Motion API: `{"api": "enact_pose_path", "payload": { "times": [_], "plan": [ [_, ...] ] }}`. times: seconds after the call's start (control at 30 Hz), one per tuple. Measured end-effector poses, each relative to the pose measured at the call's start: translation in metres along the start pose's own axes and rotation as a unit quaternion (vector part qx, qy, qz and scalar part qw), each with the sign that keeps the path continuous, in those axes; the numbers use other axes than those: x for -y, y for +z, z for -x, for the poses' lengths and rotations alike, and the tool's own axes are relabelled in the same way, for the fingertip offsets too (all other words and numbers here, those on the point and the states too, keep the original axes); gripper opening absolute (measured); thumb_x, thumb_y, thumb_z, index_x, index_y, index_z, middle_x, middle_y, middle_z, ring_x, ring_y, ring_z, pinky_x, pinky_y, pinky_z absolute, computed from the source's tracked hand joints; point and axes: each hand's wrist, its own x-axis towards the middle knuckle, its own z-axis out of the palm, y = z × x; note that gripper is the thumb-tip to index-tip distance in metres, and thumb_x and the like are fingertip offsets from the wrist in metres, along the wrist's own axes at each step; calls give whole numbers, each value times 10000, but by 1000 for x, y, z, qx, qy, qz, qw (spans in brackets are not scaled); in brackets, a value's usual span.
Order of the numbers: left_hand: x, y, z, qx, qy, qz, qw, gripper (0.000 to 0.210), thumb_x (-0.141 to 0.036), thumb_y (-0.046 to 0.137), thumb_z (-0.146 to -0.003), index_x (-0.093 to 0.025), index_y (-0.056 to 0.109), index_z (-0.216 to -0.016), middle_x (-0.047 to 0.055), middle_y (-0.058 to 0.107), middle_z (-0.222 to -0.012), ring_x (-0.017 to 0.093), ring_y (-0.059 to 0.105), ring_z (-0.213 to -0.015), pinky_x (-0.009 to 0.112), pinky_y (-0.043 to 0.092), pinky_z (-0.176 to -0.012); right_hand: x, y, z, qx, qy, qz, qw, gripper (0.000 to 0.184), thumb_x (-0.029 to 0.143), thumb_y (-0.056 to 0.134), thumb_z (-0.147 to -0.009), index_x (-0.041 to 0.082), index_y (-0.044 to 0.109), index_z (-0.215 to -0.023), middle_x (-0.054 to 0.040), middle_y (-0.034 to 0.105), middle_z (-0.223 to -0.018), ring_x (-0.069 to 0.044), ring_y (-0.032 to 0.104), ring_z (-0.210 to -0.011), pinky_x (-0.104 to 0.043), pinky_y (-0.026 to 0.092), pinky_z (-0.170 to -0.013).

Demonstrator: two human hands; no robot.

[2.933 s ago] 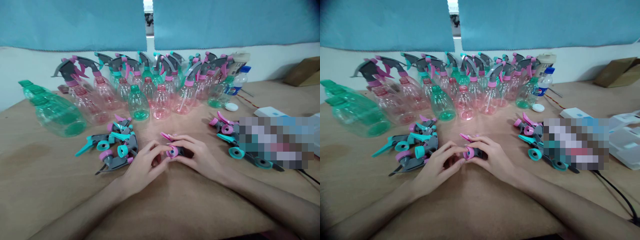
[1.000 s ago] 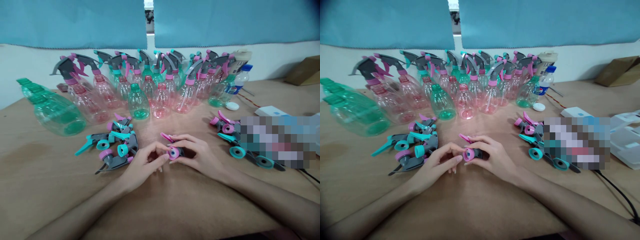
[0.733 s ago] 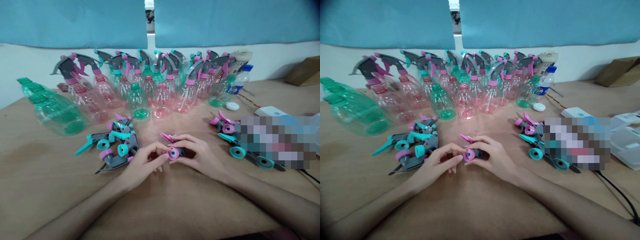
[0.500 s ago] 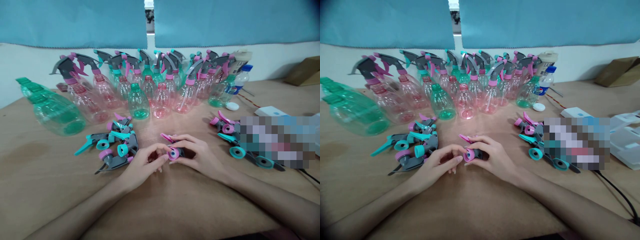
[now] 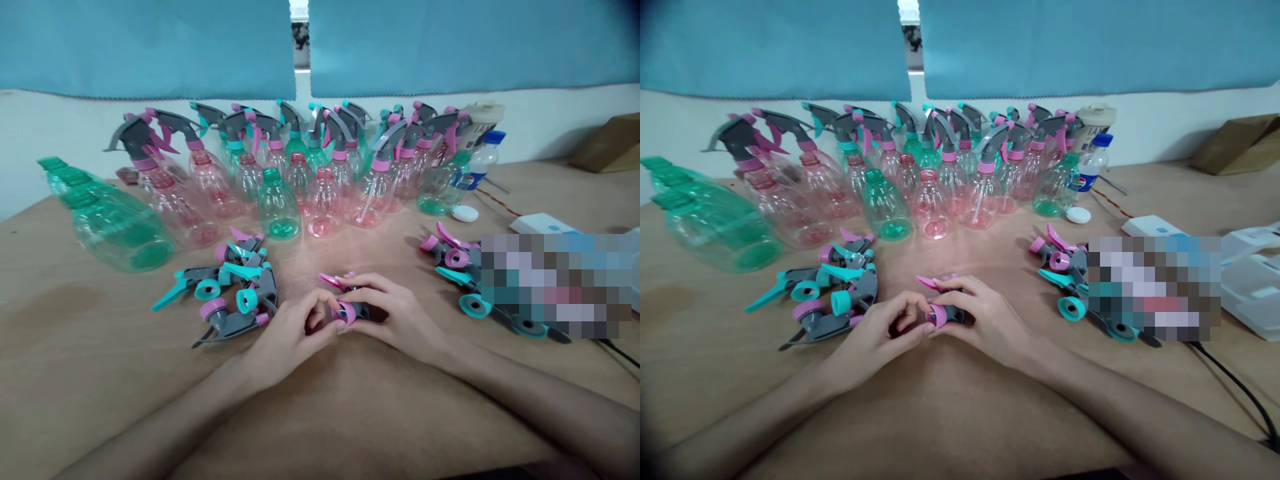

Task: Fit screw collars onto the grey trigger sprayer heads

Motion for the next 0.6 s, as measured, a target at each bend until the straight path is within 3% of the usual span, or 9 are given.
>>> {"api": "enact_pose_path", "payload": {
  "times": [0.4,0.6],
  "plan": [
    [2,2,-1,-5,16,-31,999,66,-260,509,-884,-198,498,-903,-79,389,-625,88,372,-540,210,295,-523,2,2,3,9,-5,30,1000,274,333,612,-845,235,608,-1101,-79,604,-1202,-222,567,-1143,-398,515,-928],
    [3,3,1,24,17,-31,999,66,-239,467,-904,-191,469,-860,-64,476,-668,96,412,-576,221,319,-549,4,3,6,18,-4,63,998,262,319,583,-866,212,609,-1104,-86,624,-1179,-219,590,-1110,-381,526,-911]
  ]
}}
